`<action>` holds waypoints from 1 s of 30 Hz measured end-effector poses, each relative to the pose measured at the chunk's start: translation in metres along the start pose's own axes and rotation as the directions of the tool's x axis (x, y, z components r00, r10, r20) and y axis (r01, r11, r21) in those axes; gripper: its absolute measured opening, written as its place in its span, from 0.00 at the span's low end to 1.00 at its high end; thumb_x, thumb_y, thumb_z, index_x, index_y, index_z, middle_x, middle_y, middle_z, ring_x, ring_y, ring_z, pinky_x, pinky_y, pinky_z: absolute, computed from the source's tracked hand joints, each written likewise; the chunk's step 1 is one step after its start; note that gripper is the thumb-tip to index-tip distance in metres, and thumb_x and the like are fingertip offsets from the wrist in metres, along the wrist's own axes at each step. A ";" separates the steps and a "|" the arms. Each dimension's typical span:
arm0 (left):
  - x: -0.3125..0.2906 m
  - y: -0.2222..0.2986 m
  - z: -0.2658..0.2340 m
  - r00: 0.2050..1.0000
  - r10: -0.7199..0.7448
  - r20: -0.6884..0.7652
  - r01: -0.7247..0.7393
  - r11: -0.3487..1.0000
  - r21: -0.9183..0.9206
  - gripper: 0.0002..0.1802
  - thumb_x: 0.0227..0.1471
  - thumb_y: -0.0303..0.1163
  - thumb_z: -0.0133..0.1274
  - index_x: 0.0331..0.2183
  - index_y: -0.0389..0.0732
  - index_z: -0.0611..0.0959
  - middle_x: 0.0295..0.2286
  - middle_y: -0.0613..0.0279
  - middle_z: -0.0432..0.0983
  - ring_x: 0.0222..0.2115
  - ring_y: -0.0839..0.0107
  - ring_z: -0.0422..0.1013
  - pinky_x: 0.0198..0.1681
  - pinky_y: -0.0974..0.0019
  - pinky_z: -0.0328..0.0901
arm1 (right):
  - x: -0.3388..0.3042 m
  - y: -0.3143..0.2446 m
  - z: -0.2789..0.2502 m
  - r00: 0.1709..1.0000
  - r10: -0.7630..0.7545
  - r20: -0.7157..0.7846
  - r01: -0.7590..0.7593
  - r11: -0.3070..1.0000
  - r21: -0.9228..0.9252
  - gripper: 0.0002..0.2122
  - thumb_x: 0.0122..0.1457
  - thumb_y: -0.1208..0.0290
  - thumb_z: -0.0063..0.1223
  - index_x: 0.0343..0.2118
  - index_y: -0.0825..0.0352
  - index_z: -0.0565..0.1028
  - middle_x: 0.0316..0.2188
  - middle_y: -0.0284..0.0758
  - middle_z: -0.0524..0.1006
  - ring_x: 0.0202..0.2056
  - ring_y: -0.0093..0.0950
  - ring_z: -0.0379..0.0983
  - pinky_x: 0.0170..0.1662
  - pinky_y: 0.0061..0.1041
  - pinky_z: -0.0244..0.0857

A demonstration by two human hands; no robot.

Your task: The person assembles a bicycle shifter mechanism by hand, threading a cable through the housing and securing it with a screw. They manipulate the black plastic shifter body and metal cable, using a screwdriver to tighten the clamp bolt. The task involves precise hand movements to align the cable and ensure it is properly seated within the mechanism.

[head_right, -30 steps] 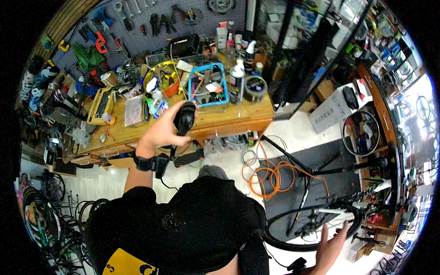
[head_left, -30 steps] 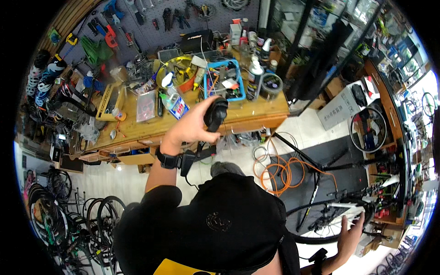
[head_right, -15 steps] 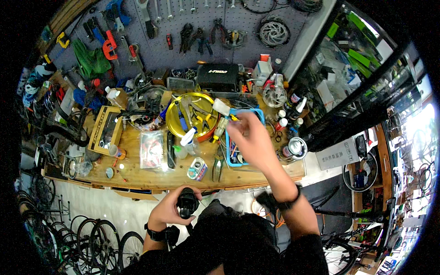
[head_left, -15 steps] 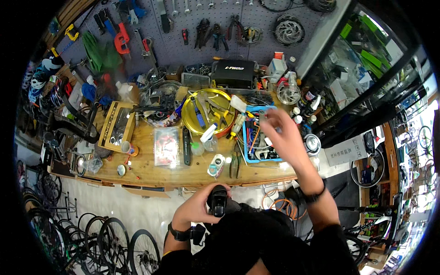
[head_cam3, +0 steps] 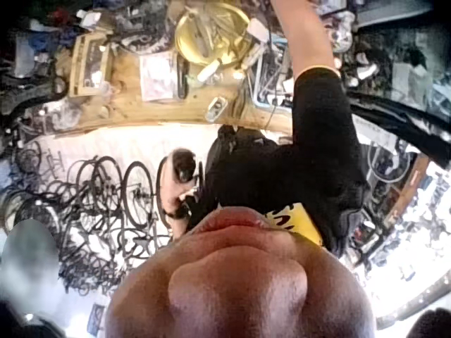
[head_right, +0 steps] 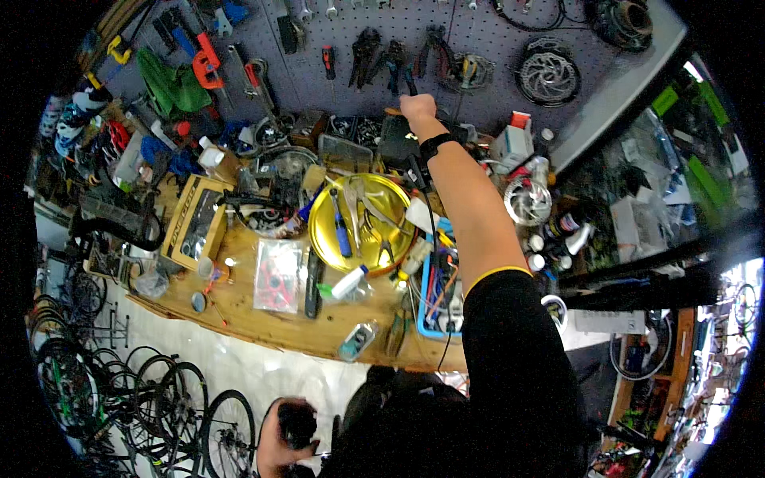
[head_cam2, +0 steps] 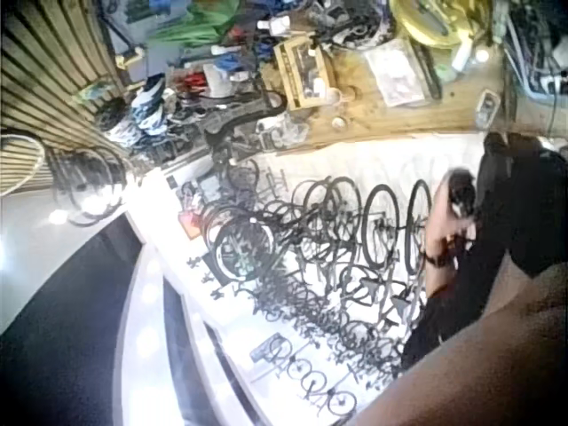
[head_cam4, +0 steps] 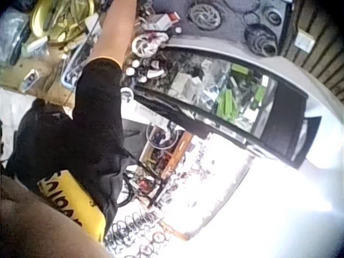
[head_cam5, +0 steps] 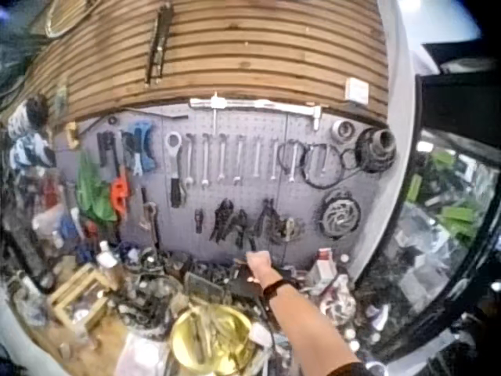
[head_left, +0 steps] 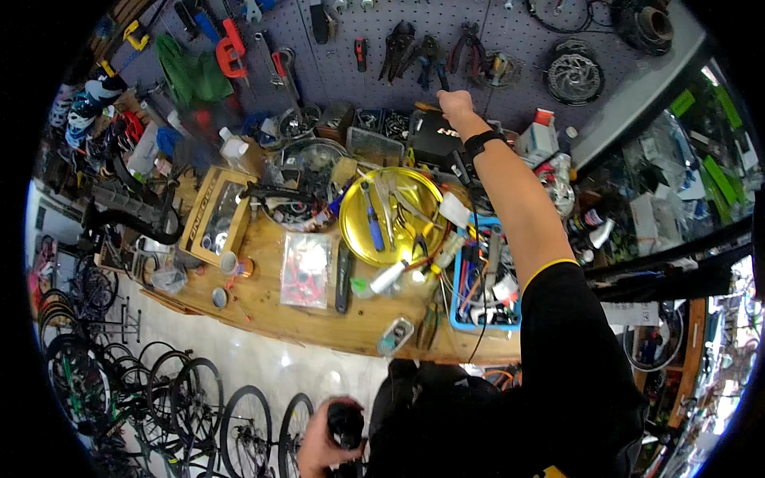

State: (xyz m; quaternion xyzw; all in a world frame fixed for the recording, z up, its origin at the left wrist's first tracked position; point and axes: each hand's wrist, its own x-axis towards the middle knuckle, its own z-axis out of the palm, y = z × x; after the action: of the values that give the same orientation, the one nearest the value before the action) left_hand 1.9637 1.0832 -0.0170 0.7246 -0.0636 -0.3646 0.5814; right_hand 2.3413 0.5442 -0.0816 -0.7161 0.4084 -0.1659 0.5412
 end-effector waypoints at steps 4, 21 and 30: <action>-0.019 0.007 0.016 0.990 -0.063 -0.129 0.044 0.988 -0.149 0.41 0.32 0.22 0.67 0.52 0.37 0.70 0.41 0.60 0.73 0.39 0.71 0.69 0.44 0.66 0.66 | 0.052 0.002 0.024 0.985 -0.169 0.015 0.170 0.979 -0.112 0.15 0.56 0.69 0.58 0.21 0.77 0.70 0.21 0.43 0.73 0.19 0.32 0.66 0.23 0.35 0.60; -0.038 0.016 0.034 0.968 0.015 -0.252 0.011 0.995 0.104 0.39 0.34 0.21 0.66 0.52 0.36 0.71 0.41 0.59 0.74 0.40 0.72 0.69 0.45 0.67 0.66 | 0.034 -0.013 0.016 0.939 -0.343 0.033 0.334 0.885 -0.326 0.19 0.63 0.59 0.48 0.44 0.74 0.71 0.42 0.56 0.76 0.46 0.55 0.71 0.48 0.48 0.66; -0.002 0.055 0.002 0.985 0.161 0.057 -0.168 0.972 0.166 0.36 0.27 0.22 0.65 0.45 0.36 0.73 0.39 0.60 0.74 0.40 0.74 0.69 0.47 0.70 0.63 | -0.130 -0.077 -0.046 0.797 -0.601 0.054 0.560 0.771 0.303 0.20 0.58 0.58 0.54 0.42 0.73 0.71 0.25 0.45 0.79 0.33 0.40 0.76 0.40 0.39 0.69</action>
State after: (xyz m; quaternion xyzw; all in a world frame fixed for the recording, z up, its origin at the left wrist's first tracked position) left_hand 1.9791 1.0651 0.0330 0.7559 -0.1669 -0.3240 0.5439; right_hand 2.2614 0.6201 0.0313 -0.7361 0.0986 -0.3261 0.5848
